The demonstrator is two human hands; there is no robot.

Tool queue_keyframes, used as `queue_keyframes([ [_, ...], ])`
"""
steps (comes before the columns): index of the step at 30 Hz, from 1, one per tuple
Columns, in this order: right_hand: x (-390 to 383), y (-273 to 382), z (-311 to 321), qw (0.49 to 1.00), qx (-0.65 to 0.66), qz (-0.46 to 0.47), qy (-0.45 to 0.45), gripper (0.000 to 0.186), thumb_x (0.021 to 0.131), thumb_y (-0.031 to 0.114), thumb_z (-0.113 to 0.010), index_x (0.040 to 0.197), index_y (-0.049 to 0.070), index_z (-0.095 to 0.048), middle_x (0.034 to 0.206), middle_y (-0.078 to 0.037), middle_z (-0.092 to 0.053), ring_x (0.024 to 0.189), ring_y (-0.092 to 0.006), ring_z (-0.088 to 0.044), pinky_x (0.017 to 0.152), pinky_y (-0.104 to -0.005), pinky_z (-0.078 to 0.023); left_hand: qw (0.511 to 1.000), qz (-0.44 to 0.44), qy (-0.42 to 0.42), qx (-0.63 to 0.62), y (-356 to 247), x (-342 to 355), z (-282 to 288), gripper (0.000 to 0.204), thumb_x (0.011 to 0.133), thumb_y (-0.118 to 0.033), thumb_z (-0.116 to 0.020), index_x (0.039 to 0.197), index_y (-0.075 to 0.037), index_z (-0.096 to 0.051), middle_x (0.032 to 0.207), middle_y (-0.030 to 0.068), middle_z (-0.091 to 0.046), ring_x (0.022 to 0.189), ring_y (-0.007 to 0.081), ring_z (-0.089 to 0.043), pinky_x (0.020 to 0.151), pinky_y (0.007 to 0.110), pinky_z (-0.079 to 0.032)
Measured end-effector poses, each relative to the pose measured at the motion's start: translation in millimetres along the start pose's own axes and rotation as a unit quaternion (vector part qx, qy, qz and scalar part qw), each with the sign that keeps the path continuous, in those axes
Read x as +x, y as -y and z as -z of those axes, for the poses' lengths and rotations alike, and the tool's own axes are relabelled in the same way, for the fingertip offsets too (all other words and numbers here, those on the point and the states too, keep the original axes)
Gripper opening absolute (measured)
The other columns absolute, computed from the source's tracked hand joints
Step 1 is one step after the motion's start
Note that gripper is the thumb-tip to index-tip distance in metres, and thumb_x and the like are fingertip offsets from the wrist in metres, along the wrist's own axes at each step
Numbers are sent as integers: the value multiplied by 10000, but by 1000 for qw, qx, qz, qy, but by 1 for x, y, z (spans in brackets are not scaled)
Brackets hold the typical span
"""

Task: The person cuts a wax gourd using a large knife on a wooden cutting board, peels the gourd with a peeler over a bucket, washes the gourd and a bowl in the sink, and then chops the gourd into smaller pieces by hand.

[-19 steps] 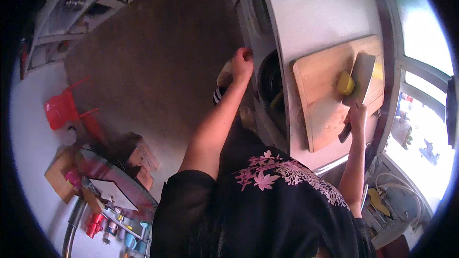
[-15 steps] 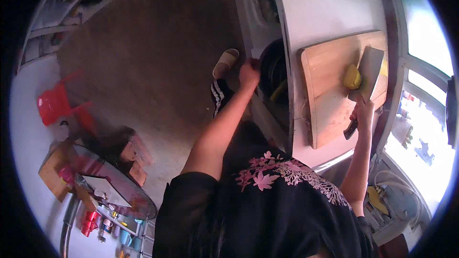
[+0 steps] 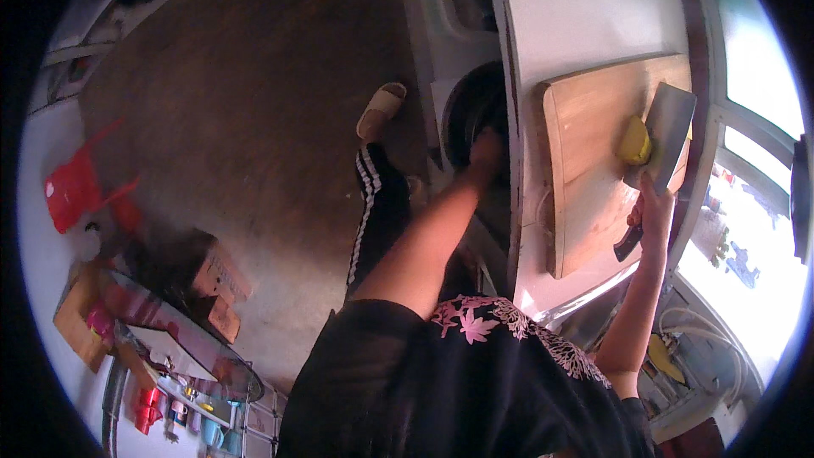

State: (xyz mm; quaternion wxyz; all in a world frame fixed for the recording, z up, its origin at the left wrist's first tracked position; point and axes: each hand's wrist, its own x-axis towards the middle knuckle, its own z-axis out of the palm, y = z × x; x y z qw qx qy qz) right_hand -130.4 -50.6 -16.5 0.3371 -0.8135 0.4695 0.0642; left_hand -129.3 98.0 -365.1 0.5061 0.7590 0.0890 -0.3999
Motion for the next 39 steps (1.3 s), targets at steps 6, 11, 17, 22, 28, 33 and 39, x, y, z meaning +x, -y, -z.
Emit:
queue_keyframes([
  [6,-2,-17,7,998,11,-45,-38,370,874,314,-578,610,110,-419,437,36,-329,330,-94,-354,349,-273,-341,994,89,59,-11,-13,3,-15,437,809,-315,-586,1112,-2,-563,1117,218,-597,1046,338,-590,851,408,-494],
  [11,-4,8,-4,999,24,-18,-11,390,877,294,-576,579,104,-409,423,27,-325,314,-99,-358,337,-279,-349,991,-10,115,68,47,46,-29,478,785,-364,-610,1112,-16,-576,1118,215,-597,1040,344,-588,875,418,-479],
  [17,0,-2,2,999,21,-24,-26,397,878,282,-573,569,91,-413,413,21,-327,305,-104,-364,321,-277,-349,970,-137,195,55,52,1,-29,497,798,-320,-600,1179,-18,-496,1079,227,-604,991,373,-595,852,440,-478],
  [22,-1,4,1,999,5,-35,-10,337,881,244,-551,626,52,-442,438,0,-361,320,-121,-398,328,-288,-390,968,-119,214,-59,56,-20,-39,505,807,-298,-589,1208,-25,-449,1052,234,-608,959,389,-598,833,452,-480],
  [28,-1,5,-3,1000,-2,-18,-21,370,880,272,-557,597,74,-425,429,12,-345,323,-106,-381,339,-283,-374,979,-141,108,-100,59,-18,-38,521,818,-271,-576,1243,-34,-394,1019,243,-613,921,407,-601,810,467,-482],
  [33,-2,-1,4,999,15,-31,-13,350,871,258,-556,617,36,-463,435,-7,-368,325,-118,-414,334,-288,-400,981,-183,59,7,30,-37,7,519,821,-223,-560,1267,-48,-360,1014,256,-603,896,416,-600,783,476,-485],
  [39,7,-15,6,999,26,-22,-14,320,885,245,-528,681,-1,-524,446,-18,-388,328,-128,-438,327,-294,-421,978,-169,18,117,24,-62,83,554,789,-184,-567,1289,-48,-370,1003,250,-607,893,404,-596,772,477,-479],
])
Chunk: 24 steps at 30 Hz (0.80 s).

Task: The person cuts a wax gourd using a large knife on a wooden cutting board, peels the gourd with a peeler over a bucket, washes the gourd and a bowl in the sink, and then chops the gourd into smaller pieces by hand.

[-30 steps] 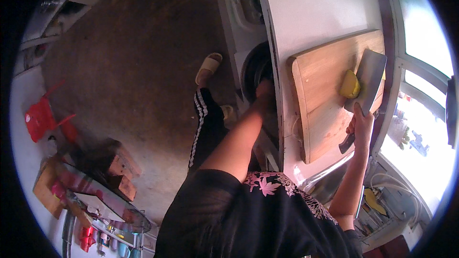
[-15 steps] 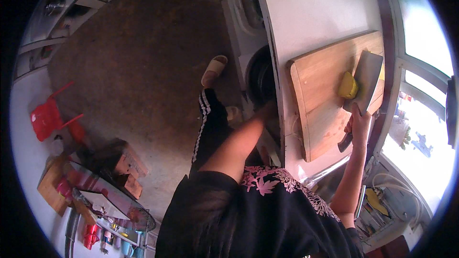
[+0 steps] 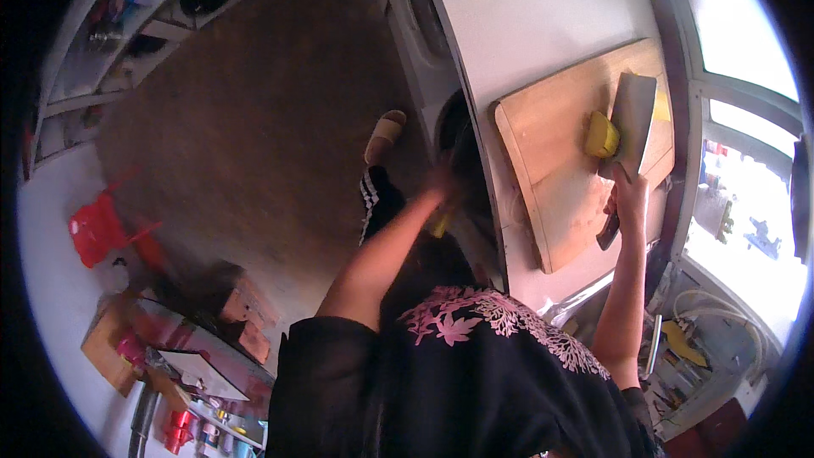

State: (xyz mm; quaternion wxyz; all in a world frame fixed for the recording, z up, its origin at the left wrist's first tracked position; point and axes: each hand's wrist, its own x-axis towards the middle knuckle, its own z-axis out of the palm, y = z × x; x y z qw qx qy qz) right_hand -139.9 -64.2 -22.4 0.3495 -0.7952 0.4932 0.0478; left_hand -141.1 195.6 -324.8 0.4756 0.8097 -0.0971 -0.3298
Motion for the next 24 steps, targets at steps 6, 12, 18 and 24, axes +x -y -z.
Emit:
queue_keyframes([
  [6,5,-5,0,999,-4,46,20,317,884,232,-529,760,-60,-539,450,-43,-422,325,-152,-463,317,-304,-428,977,165,-34,-132,7,-70,131,282,773,-129,-549,995,37,-597,876,170,-645,771,294,-619,673,393,-489],
  [12,-1,5,-2,999,-18,44,19,317,893,254,-527,781,-43,-525,472,-40,-431,342,-152,-473,316,-303,-418,916,238,-115,-302,-26,-136,252,179,798,-93,-498,910,11,-591,739,73,-611,623,198,-608,493,338,-502],
  [18,-3,4,-2,999,17,38,20,348,887,254,-515,785,-77,-551,484,-92,-481,340,-194,-498,319,-332,-433,912,146,-193,-332,-139,-120,324,202,819,-64,-448,975,42,-521,789,134,-600,567,260,-611,473,386,-548],
  [24,21,-22,-20,1000,-23,-7,12,361,903,272,-511,827,-78,-561,559,-152,-546,392,-237,-553,347,-367,-459,952,20,-45,-302,-232,0,328,260,849,-123,-460,1029,60,-501,883,179,-588,678,278,-621,519,412,-554],
])
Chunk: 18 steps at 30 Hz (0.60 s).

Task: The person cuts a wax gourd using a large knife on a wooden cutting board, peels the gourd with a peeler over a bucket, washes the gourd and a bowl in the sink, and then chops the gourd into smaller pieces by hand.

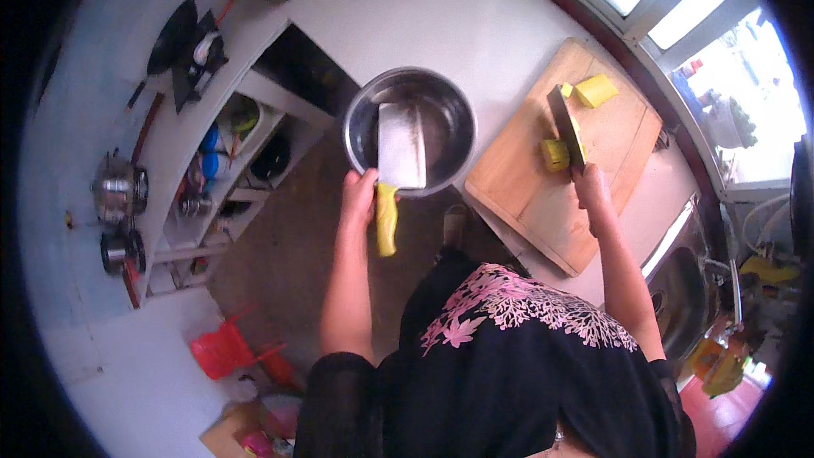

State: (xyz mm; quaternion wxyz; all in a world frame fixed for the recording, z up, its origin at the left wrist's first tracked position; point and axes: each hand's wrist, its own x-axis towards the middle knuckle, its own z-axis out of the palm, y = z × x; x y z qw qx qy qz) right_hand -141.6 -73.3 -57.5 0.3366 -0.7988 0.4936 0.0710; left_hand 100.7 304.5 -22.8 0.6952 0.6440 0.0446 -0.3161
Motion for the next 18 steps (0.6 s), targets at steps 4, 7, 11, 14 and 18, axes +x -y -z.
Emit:
queue_keyframes([
  [4,1,-11,-13,990,-79,84,-78,334,921,245,-460,851,-62,-572,534,-169,-572,415,-271,-582,393,-386,-467,999,25,34,8,6,102,-57,229,797,-83,-524,947,87,-505,862,191,-583,667,304,-622,534,425,-547],
  [7,-8,-11,-9,991,-87,51,-88,324,897,256,-492,854,-47,-599,613,-229,-601,515,-339,-615,501,-439,-496,998,16,13,58,10,129,-124,184,772,-141,-545,875,11,-537,749,114,-588,574,234,-599,489,370,-530],
  [11,-25,13,-4,986,-99,75,-114,312,873,250,-521,845,-47,-612,731,-269,-611,702,-410,-614,633,-482,-493,997,40,52,-33,21,131,-152,454,856,-456,-572,1026,-39,-516,809,98,-598,601,231,-624,499,366,-539],
  [14,-27,14,2,990,-94,47,-88,300,861,240,-537,838,-49,-614,781,-279,-610,772,-429,-604,673,-496,-484,960,183,207,-43,15,94,-171,672,797,-617,-545,1085,-11,-519,821,71,-605,805,231,-659,592,349,-554],
  [18,-22,11,-2,991,-91,55,-86,300,859,238,-542,830,-53,-611,772,-281,-608,770,-431,-604,667,-498,-481,889,321,291,-146,11,64,-187,541,837,-551,-537,986,-31,-538,739,49,-596,690,213,-634,594,321,-533],
])
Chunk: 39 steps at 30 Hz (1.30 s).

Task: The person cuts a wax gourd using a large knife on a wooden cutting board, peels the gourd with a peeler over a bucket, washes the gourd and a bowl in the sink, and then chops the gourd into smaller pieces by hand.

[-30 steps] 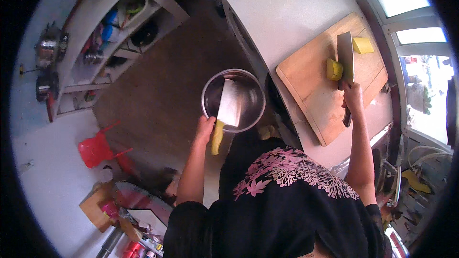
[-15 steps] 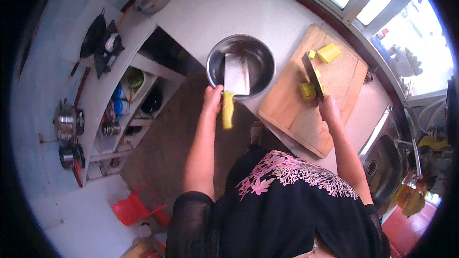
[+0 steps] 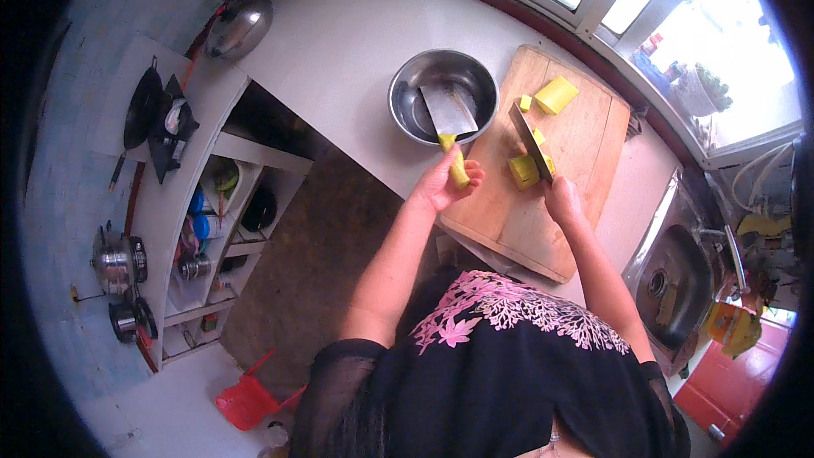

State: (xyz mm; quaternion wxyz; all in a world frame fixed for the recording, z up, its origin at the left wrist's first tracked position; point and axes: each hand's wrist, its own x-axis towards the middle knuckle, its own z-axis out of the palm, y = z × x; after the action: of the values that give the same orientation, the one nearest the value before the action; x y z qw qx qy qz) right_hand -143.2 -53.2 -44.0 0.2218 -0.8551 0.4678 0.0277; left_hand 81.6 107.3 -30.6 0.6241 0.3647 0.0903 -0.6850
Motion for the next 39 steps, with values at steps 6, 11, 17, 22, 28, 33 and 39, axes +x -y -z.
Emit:
queue_keyframes([
  [6,13,-18,-17,1000,16,9,-11,303,881,234,-523,838,-57,-594,647,-249,-600,561,-366,-613,537,-454,-490,980,-148,131,-24,-7,-35,-13,287,888,-342,-551,908,-56,-536,597,-13,-478,487,104,-477,448,233,-378],
  [11,14,-17,-14,999,38,-6,28,283,882,215,-494,852,-48,-592,652,-232,-590,550,-335,-588,522,-433,-478,909,-410,12,79,-17,-120,12,364,884,-256,-546,1121,17,-509,666,33,-515,547,89,-492,471,222,-389],
  [17,11,-11,-5,997,47,-33,60,311,880,241,-486,869,-49,-597,745,-260,-614,696,-407,-617,610,-471,-488,788,-403,-447,130,15,-182,123,209,865,-133,-595,1049,-50,-543,635,-23,-463,480,40,-407,393,183,-306],
  [22,-4,13,13,993,90,-45,60,319,920,236,-477,907,-64,-587,568,-152,-563,424,-247,-576,380,-367,-467,548,-252,-668,435,105,-165,231,384,848,-412,-592,973,-50,-567,736,123,-622,604,257,-594,560,375,-461],
  [28,-5,25,14,994,31,-80,64,323,897,265,-490,907,-42,-590,637,-226,-603,541,-337,-619,524,-441,-489,540,-260,-589,542,104,-105,213,408,813,-411,-606,1130,-165,-534,912,134,-648,809,363,-617,678,472,-475],
  [33,2,1,-4,999,-6,-34,8,256,854,190,-517,940,-36,-603,762,-269,-608,744,-426,-603,655,-501,-481,512,-276,-530,617,47,-33,223,420,775,-246,-651,1153,-143,-501,978,141,-614,869,352,-601,698,468,-477],
  [39,-10,29,2,995,-79,-47,-28,222,880,202,-517,922,-7,-578,752,-264,-602,742,-427,-596,660,-508,-464,443,-53,-414,793,-15,43,243,356,801,-171,-548,1153,-113,-548,1079,99,-604,967,304,-583,807,411,-478],
])
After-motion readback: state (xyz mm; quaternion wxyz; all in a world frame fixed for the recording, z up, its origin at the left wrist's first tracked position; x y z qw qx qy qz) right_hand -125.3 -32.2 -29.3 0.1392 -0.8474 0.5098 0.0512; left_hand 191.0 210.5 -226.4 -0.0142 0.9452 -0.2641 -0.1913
